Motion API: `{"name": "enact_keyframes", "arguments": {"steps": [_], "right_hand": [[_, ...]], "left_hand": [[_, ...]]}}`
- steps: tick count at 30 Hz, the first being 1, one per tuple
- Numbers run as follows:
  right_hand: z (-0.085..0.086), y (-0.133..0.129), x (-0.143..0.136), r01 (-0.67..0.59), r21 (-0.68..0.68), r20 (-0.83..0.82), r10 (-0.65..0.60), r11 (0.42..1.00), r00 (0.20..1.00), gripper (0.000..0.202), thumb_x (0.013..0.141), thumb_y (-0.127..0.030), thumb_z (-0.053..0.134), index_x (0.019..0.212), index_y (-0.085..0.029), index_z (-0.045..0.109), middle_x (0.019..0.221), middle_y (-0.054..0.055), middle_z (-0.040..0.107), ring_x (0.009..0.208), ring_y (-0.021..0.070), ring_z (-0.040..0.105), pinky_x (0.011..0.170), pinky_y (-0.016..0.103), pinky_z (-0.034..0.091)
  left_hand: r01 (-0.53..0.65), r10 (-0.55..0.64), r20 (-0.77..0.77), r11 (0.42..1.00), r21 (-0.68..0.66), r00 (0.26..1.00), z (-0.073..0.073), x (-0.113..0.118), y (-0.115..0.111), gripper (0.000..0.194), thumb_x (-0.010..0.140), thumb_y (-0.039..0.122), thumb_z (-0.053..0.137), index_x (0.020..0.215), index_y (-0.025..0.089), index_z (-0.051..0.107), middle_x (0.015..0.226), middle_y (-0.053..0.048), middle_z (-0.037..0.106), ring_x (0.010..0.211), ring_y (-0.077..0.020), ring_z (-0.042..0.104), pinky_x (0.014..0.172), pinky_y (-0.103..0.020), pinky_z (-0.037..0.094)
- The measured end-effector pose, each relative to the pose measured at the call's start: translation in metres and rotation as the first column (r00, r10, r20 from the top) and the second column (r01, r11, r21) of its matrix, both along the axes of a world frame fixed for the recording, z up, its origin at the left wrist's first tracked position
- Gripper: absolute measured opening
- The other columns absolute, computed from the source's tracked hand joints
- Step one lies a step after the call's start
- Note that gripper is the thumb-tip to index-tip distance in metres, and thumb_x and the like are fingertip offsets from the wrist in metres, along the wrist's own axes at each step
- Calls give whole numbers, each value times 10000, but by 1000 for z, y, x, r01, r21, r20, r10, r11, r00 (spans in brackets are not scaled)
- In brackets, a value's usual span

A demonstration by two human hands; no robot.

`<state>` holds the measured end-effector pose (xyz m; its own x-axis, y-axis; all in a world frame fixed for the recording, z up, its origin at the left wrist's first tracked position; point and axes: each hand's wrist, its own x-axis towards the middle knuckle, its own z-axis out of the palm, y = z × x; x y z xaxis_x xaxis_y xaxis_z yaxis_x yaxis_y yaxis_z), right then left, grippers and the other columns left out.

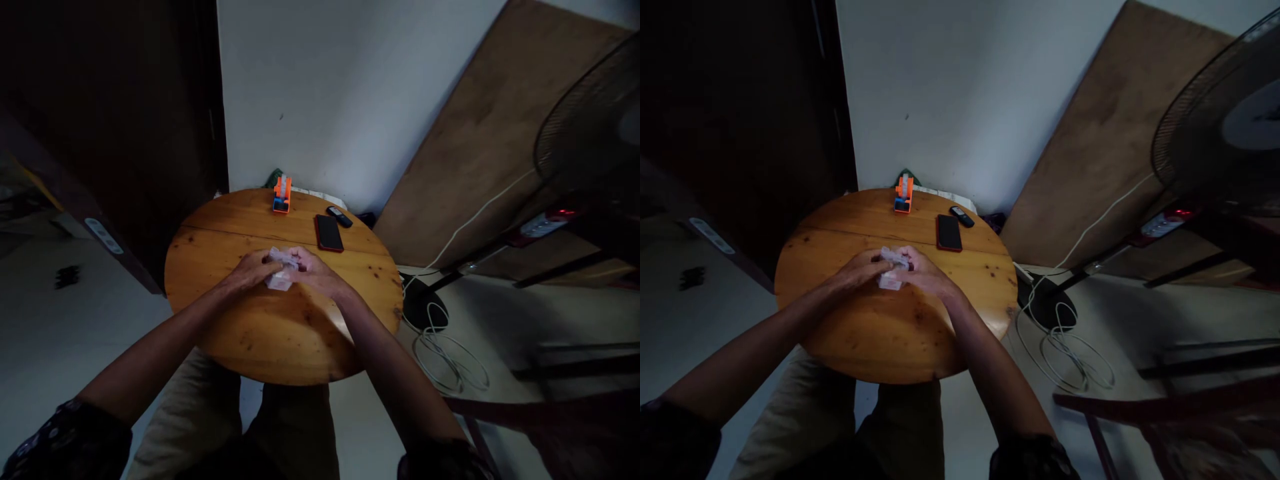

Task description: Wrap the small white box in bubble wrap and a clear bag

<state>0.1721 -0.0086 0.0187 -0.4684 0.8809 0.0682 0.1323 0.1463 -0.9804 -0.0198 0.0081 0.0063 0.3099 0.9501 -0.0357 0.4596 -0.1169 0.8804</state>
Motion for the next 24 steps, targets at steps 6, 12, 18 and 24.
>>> {"name": "enact_keyframes", "arguments": {"steps": [6,12,18,24], "right_hand": [[-19,23,-1,35,-88,-94,-43,996,995,680,622,-226,814,1252,-251,560,1149,24,697,986,182,658,895,325,531],[-33,29,1,146,-71,-67,-151,987,986,659,707,-303,762,1323,-238,537,1178,59,701,1079,223,662,992,390,507],[-36,25,-3,224,8,-23,-224,975,974,739,748,-336,723,1430,-227,458,1269,120,650,1123,249,646,927,388,540],[-36,23,-5,208,34,-33,-207,978,978,756,736,-303,718,1436,-219,447,1255,125,656,1122,254,646,921,381,546]], "left_hand": [[-30,41,-81,990,135,996,-5,-6,12,350,801,457,568,884,181,767,774,-25,726,756,-206,637,675,-276,481],[109,-97,225,993,-40,969,-11,-14,12,566,750,461,689,1227,159,673,1168,-79,735,1001,-255,688,865,-350,537],[7,0,180,999,-39,984,-14,-7,13,501,734,403,688,1168,154,669,1137,-85,736,1001,-248,691,888,-365,546],[63,-42,219,994,-91,975,-19,-10,12,499,745,387,716,1196,177,679,1102,-61,754,961,-243,704,818,-334,550]]}}
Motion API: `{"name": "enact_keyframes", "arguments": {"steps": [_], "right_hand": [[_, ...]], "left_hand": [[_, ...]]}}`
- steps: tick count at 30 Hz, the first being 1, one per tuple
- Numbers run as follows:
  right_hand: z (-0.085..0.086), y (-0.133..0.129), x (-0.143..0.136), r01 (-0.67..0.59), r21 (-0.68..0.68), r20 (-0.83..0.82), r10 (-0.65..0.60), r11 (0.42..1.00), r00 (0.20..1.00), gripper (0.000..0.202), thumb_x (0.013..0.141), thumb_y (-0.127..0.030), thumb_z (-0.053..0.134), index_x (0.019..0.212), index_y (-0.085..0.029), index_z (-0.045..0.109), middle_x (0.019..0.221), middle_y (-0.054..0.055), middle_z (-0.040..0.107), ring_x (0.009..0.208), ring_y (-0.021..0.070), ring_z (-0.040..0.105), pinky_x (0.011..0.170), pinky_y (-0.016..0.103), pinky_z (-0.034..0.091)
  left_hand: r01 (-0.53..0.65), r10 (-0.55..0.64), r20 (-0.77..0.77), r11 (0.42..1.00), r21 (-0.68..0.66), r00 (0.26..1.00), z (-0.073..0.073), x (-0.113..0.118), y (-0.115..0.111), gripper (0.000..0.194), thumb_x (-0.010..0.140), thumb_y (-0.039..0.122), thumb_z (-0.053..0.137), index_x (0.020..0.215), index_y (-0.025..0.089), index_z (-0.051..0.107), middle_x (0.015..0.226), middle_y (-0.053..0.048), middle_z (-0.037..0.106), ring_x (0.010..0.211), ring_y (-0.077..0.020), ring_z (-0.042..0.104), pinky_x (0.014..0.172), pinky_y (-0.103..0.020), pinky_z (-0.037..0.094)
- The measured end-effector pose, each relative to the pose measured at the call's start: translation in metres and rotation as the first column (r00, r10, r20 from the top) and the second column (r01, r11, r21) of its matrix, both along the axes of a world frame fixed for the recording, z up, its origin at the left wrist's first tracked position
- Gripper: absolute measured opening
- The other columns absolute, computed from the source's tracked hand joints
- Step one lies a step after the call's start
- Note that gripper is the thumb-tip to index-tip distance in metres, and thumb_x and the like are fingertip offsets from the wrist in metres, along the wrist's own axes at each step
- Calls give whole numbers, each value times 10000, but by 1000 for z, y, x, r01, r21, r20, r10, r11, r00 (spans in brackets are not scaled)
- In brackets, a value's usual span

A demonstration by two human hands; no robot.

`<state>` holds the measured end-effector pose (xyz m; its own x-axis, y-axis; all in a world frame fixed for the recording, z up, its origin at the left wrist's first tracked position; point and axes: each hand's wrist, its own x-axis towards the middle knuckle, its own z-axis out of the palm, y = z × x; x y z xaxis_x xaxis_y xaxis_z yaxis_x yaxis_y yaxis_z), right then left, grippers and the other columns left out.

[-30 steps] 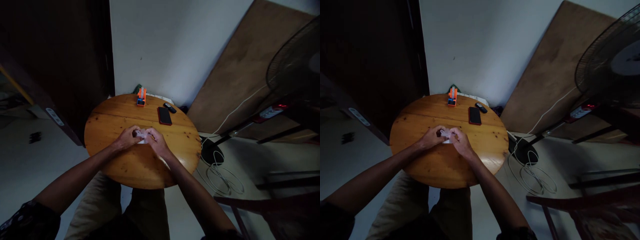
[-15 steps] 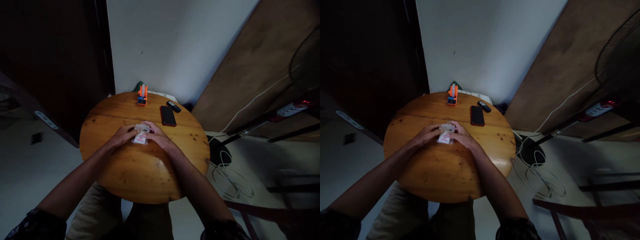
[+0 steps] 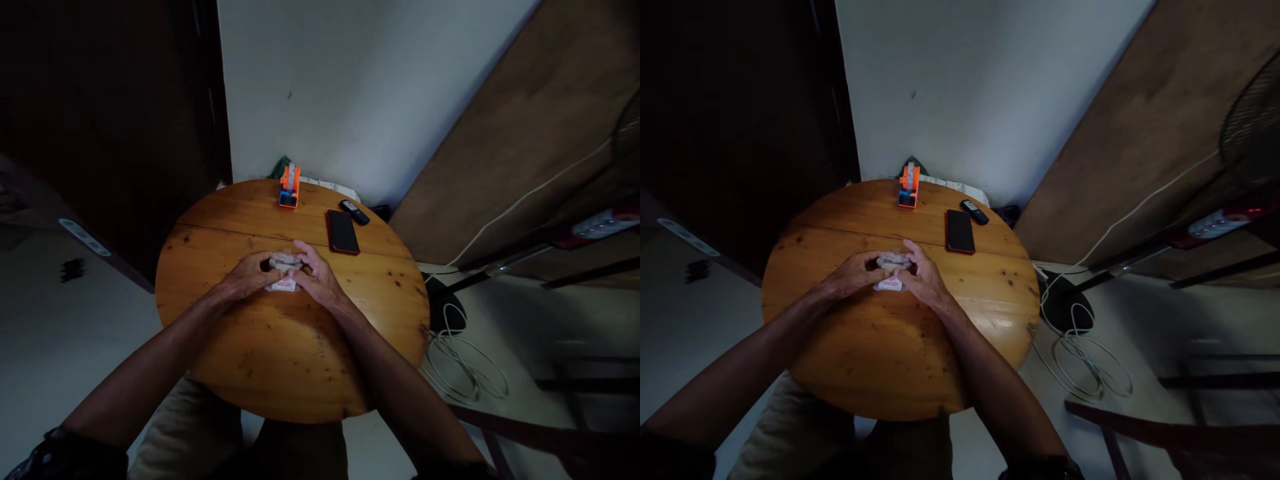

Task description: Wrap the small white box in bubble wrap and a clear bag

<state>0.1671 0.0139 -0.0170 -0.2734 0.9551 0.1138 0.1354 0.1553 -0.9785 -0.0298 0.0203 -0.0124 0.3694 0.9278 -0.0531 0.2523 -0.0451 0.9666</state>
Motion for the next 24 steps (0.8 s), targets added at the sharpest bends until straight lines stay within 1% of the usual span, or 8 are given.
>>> {"name": "enact_keyframes", "arguments": {"steps": [4,7,9,13,16,18,20,24], "right_hand": [[1,-1,1,-24,22,11,24,999,1000,722,745,-300,718,1417,-222,464,1208,103,680,1083,240,661,922,384,547],[1,-6,1,11,77,40,-14,997,999,698,758,-299,709,1411,-212,478,1180,97,693,1080,239,668,950,388,533],[1,-10,2,32,122,57,-40,992,998,678,773,-310,706,1408,-214,489,1178,97,700,1086,243,670,969,396,523],[1,-13,3,51,126,5,-52,991,999,570,832,-400,682,1360,-253,529,1132,72,725,1052,236,692,943,391,536],[-1,-7,-1,116,109,-48,-111,987,993,486,845,-465,664,1272,-251,580,974,42,734,929,220,710,854,372,561],[-3,-1,-6,180,113,-75,-172,977,982,415,848,-447,647,1202,-233,607,882,25,722,834,200,705,797,357,567],[-5,4,-11,228,132,-95,-217,965,972,341,837,-391,641,1133,-222,627,849,17,720,790,185,697,785,346,567],[-4,7,-16,299,197,-107,-283,934,953,247,799,-308,648,1029,-219,656,872,19,736,799,172,696,782,326,564]], "left_hand": [[-1,5,97,999,-46,995,0,0,-3,511,732,367,735,1196,161,679,1102,-74,754,940,-233,703,816,-327,539],[34,-21,189,997,-64,982,0,3,-5,531,720,360,748,1208,163,671,1135,-79,745,972,-226,694,853,-328,529],[60,-41,205,995,-86,978,1,4,-6,524,714,373,753,1189,164,681,1126,-78,745,966,-226,693,848,-329,525],[80,-58,201,992,-102,978,1,6,-8,518,701,389,758,1160,158,690,1121,-80,742,942,-223,692,827,-327,523],[58,-50,131,996,-62,990,2,5,-9,508,711,377,736,1170,164,686,1098,-71,746,925,-217,689,817,-323,522],[26,-25,62,1000,-16,998,4,5,-10,485,705,371,720,1144,166,693,1051,-58,749,899,-213,683,807,-322,521],[14,-14,19,1000,5,1000,6,6,-10,472,693,371,709,1117,163,697,1012,-48,745,872,-208,675,795,-319,519],[37,-36,48,999,-25,998,8,6,-9,489,681,380,712,1116,160,686,978,-39,734,826,-190,661,756,-300,509]]}}
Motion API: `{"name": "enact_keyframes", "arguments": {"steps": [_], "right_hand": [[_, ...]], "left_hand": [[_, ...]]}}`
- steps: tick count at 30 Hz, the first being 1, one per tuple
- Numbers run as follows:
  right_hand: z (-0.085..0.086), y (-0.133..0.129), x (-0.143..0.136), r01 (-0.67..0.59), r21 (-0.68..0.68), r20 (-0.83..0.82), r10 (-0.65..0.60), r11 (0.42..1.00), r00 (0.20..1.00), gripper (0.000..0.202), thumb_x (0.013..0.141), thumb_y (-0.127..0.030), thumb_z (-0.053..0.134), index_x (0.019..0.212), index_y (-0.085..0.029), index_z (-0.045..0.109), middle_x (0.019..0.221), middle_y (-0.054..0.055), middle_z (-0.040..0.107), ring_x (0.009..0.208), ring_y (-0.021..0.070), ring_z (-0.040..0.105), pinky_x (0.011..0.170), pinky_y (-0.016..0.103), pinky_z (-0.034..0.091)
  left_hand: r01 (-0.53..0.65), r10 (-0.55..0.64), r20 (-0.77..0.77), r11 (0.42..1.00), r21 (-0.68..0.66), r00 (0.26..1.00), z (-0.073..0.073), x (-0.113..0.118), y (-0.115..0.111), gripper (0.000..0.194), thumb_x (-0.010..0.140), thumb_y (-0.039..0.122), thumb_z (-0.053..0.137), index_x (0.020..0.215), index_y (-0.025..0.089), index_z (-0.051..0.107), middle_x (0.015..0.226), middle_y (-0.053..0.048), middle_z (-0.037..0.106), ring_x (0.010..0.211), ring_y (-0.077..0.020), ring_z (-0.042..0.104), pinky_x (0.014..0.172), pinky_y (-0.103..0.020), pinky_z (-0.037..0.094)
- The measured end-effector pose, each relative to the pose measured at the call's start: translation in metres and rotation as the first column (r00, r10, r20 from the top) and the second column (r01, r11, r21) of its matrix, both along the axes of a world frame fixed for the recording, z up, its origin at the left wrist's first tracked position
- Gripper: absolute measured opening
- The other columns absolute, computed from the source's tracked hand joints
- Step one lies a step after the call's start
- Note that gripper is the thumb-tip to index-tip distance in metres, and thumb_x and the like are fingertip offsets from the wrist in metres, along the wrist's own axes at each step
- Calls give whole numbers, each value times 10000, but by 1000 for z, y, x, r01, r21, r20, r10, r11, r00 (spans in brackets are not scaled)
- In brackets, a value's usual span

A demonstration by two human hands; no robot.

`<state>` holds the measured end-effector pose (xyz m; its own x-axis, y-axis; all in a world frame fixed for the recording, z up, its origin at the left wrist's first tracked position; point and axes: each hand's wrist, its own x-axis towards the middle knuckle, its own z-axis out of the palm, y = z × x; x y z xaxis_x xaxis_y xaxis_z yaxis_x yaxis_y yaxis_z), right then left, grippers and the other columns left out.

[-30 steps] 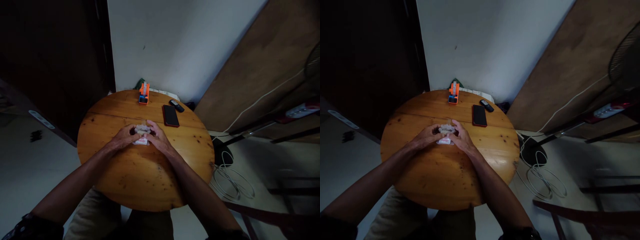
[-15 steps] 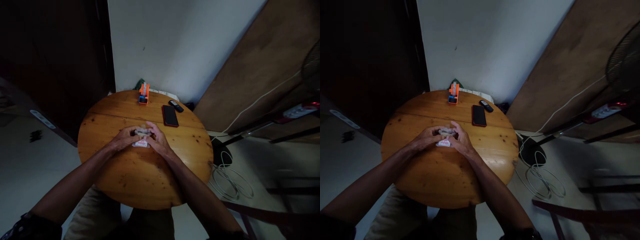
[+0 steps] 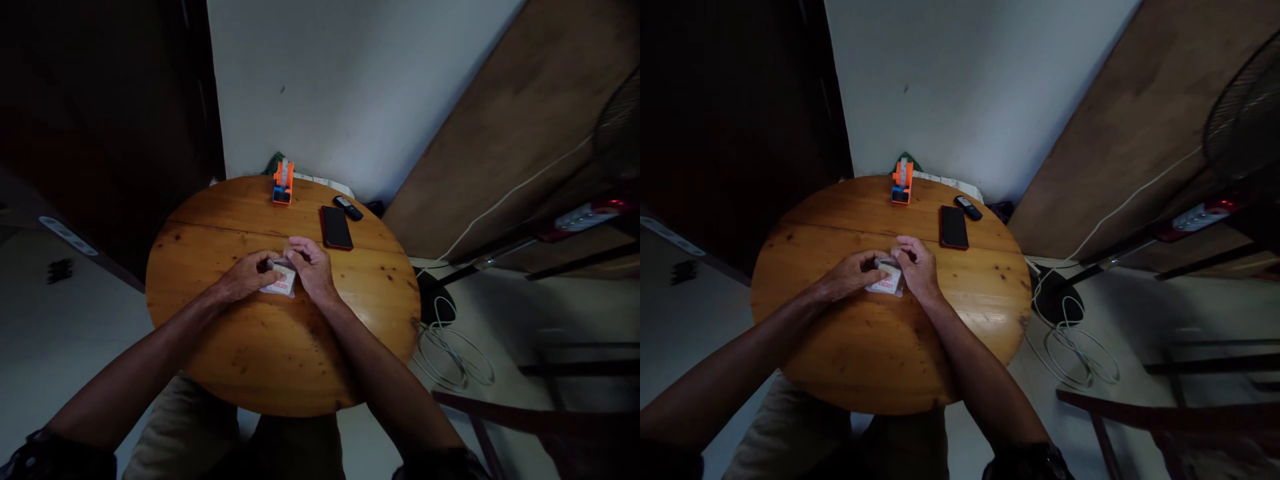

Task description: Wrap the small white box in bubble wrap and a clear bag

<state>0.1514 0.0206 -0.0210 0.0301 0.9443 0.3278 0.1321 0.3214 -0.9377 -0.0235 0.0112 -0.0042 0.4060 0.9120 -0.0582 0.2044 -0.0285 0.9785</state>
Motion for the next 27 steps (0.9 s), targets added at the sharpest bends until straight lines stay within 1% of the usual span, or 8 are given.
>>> {"name": "enact_keyframes", "arguments": {"steps": [4,6,9,13,17,21,24,27], "right_hand": [[1,-3,-1,1,66,34,-3,998,999,224,798,-277,642,1015,-229,667,853,7,743,776,160,693,772,318,564],[0,-4,-2,-15,92,47,10,996,999,225,798,-255,637,1019,-234,668,849,2,743,782,159,694,788,322,563],[-3,-4,-3,-18,98,26,16,995,1000,232,798,-229,627,1027,-236,660,832,-4,732,762,153,686,767,313,560],[-2,-6,-5,-8,148,44,1,989,999,261,814,-220,616,1072,-242,651,842,-12,712,732,135,665,734,287,554],[3,-11,-4,-38,212,136,9,977,991,295,844,-200,596,1128,-263,645,863,-16,709,766,131,672,771,285,554],[7,-17,-1,-57,295,257,-22,954,966,309,875,-189,577,1169,-259,641,899,0,734,838,153,689,836,320,541],[10,-22,3,-91,354,409,-66,931,910,300,876,-166,579,1154,-243,661,917,15,759,907,181,695,904,355,509],[14,-26,8,-149,347,533,-64,926,844,300,868,-147,572,1129,-248,680,951,17,775,950,195,701,920,360,495]], "left_hand": [[9,-8,23,999,-41,1000,0,-1,2,450,692,415,710,1062,160,687,922,-32,721,777,-176,643,708,-287,491],[11,-10,14,999,-36,1000,-1,-1,3,407,695,433,701,996,159,696,877,-25,707,747,-166,624,685,-278,476],[10,-10,-1,1000,-10,1000,-3,-2,5,357,697,436,694,927,162,701,845,-16,696,734,-157,609,678,-270,467],[-14,14,-13,1000,14,1000,-5,-1,5,389,717,459,678,968,164,711,871,-19,713,750,-162,622,694,-271,468],[-35,36,-44,999,29,998,-3,-1,3,427,722,456,667,1025,160,724,934,-38,739,811,-181,643,746,-284,484],[-26,31,-64,996,83,997,-2,-2,3,441,752,493,647,1021,157,743,924,-43,749,817,-188,646,758,-289,493],[-18,27,-79,993,120,997,-3,-2,4,463,769,518,637,1027,152,754,935,-48,753,838,-194,647,763,-287,494],[-10,15,-47,994,112,999,-3,-5,6,481,771,515,659,1092,168,750,1036,-55,760,915,-211,662,821,-299,499]]}}
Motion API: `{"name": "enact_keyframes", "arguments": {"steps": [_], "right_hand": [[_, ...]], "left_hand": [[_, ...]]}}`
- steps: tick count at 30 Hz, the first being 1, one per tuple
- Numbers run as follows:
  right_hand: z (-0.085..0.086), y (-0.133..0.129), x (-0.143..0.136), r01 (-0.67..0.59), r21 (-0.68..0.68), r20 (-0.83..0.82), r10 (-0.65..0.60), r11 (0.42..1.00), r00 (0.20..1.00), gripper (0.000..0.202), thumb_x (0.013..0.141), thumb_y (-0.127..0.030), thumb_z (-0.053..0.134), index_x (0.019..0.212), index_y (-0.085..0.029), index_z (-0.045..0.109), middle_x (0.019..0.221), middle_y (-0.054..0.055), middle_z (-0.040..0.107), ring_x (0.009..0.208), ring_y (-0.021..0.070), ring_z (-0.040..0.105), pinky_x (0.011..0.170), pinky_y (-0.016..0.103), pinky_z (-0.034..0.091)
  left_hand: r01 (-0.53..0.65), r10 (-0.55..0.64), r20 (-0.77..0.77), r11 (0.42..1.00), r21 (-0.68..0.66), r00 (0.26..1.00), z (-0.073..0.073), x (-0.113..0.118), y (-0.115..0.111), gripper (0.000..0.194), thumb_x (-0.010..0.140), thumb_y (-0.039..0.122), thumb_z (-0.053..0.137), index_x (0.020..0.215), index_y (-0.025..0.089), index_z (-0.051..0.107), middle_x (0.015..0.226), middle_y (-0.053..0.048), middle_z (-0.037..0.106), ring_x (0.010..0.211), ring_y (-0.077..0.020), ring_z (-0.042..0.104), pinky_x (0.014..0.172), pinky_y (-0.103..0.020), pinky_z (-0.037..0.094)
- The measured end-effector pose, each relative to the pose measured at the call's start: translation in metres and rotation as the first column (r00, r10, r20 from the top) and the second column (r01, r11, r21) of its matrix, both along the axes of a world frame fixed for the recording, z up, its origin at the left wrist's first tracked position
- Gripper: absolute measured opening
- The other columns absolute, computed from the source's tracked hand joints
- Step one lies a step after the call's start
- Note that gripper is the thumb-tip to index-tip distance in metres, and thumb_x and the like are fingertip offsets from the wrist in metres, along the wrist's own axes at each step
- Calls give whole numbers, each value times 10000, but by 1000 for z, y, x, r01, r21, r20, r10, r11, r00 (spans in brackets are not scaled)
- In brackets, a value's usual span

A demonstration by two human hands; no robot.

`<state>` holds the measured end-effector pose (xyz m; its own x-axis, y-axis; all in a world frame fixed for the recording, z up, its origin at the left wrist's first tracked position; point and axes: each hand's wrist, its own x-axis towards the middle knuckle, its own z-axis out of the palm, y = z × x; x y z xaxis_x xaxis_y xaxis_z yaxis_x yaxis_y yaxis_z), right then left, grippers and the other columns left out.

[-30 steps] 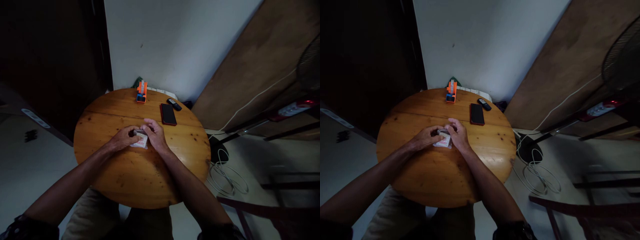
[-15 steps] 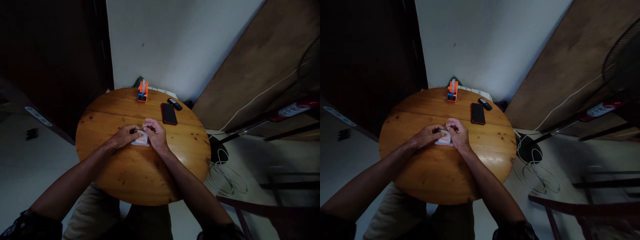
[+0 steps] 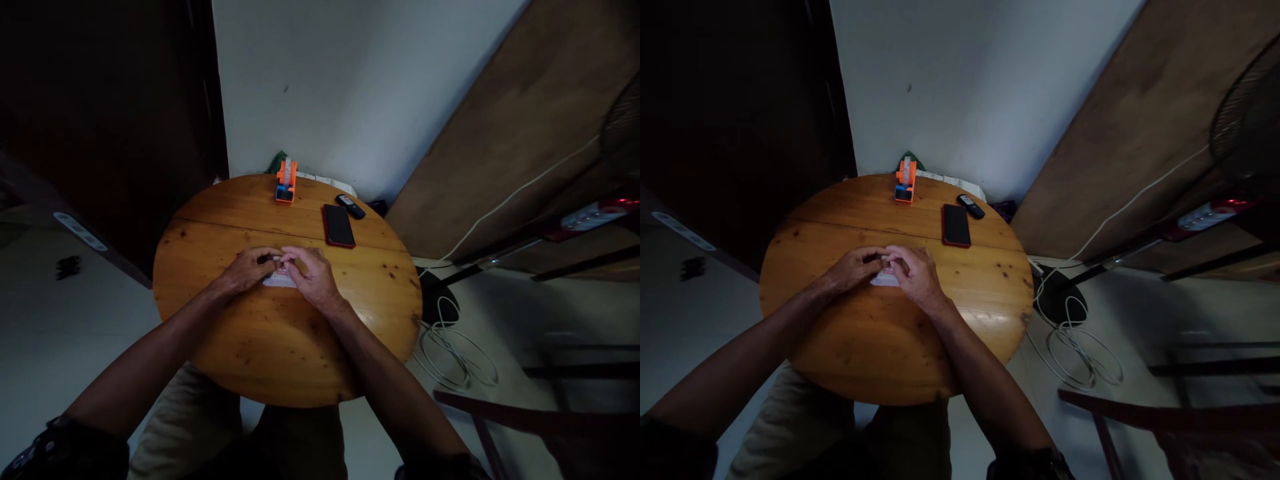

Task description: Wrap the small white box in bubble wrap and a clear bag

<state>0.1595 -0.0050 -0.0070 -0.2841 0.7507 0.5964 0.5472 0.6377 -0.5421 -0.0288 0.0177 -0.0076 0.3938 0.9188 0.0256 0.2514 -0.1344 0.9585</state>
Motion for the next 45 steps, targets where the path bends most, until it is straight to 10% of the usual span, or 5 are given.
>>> {"name": "enact_keyframes", "arguments": {"steps": [21,31,45], "right_hand": [[24,-19,13,-137,61,364,106,989,925,384,844,-53,526,1078,-269,739,1087,60,784,1067,235,707,1096,506,362],[19,-7,29,85,-82,-194,-100,993,976,189,921,-258,555,974,-262,735,815,11,760,847,217,706,901,422,522],[9,4,32,149,-117,-143,-166,982,976,170,854,-248,572,974,-226,691,957,44,755,918,224,686,819,369,538]], "left_hand": [[-7,7,-36,1000,-8,999,4,-1,-2,424,760,395,603,1087,161,738,987,-40,745,872,-193,647,803,-289,497],[-58,54,-32,991,-121,998,4,-2,-3,457,739,413,644,1113,164,724,960,-43,738,788,-185,644,710,-282,485],[-213,230,153,969,-122,961,-4,-10,8,518,627,410,751,1069,148,683,1051,-74,723,985,-218,660,960,-373,488]]}}
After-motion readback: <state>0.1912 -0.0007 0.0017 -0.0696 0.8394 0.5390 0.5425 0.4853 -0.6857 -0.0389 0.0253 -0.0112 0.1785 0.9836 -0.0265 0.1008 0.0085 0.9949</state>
